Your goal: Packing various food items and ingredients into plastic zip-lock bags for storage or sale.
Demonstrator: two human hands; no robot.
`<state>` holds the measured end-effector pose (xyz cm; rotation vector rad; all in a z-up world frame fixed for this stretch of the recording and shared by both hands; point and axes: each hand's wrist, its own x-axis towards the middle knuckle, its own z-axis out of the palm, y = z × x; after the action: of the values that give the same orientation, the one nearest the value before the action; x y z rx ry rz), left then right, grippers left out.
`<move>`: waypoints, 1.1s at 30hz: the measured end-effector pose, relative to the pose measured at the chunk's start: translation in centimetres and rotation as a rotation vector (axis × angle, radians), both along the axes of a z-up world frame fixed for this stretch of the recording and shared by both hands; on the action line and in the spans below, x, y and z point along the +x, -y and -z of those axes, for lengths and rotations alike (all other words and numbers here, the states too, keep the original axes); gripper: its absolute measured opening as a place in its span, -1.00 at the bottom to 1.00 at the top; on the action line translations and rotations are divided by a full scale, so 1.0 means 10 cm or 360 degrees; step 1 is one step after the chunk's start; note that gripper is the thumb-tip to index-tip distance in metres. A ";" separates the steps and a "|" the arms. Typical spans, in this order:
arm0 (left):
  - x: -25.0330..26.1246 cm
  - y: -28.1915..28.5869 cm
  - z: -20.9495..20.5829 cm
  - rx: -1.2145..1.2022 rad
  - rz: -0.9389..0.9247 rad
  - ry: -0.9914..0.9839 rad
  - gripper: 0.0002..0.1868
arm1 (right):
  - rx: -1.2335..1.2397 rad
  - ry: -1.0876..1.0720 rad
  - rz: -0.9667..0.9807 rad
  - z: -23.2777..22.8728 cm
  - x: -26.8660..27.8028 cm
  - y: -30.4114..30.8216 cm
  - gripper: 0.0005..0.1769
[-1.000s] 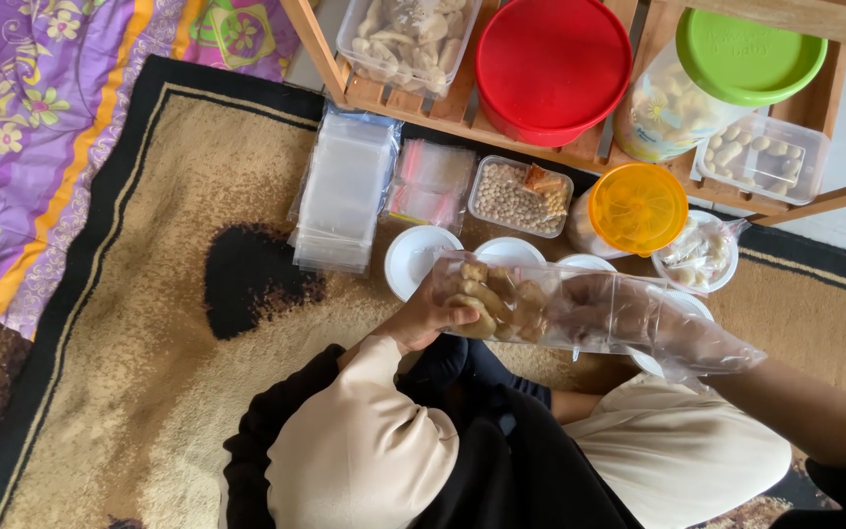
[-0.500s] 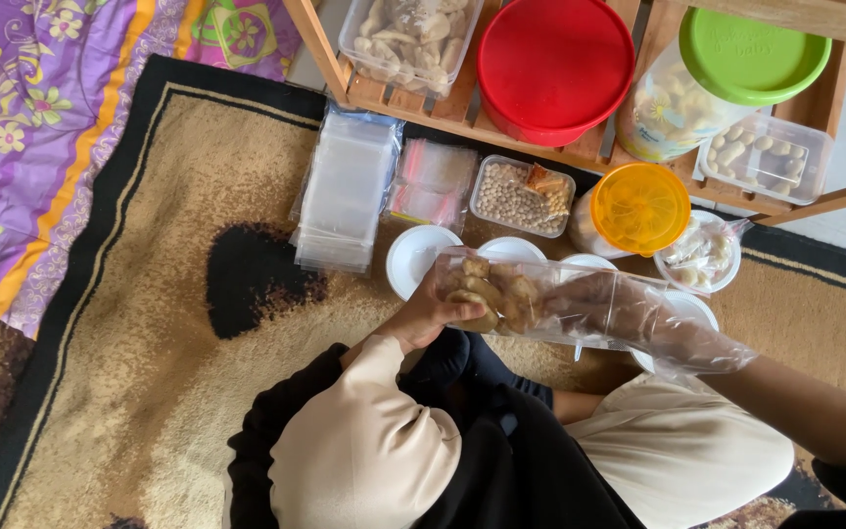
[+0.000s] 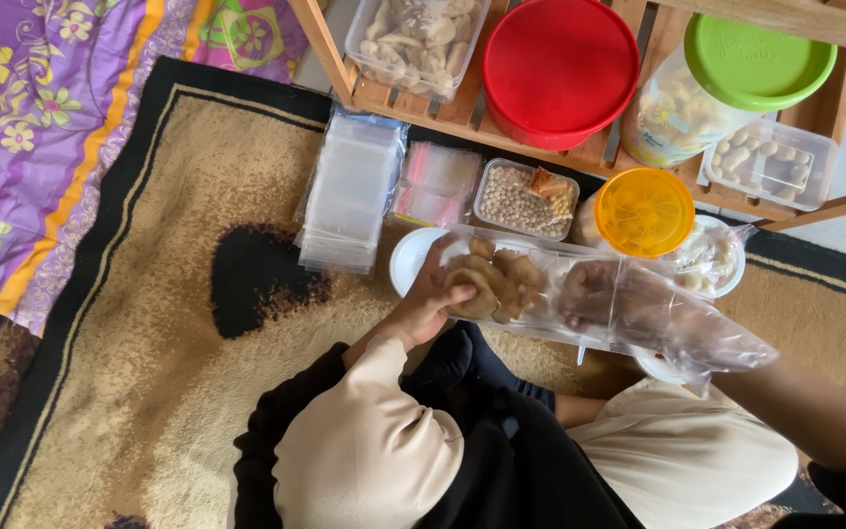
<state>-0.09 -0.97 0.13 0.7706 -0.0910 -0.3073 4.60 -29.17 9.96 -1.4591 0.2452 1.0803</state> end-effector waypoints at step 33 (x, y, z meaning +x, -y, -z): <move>-0.12 -1.15 0.88 -0.0331 -0.0443 -0.0387 -0.91 | -0.2320 0.2933 -0.0664 3.70 1.29 0.04 -0.53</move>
<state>-1.29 10.52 -8.72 0.5267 0.2100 -0.1223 17.47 -29.54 -27.02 -3.2062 -0.8094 -0.8343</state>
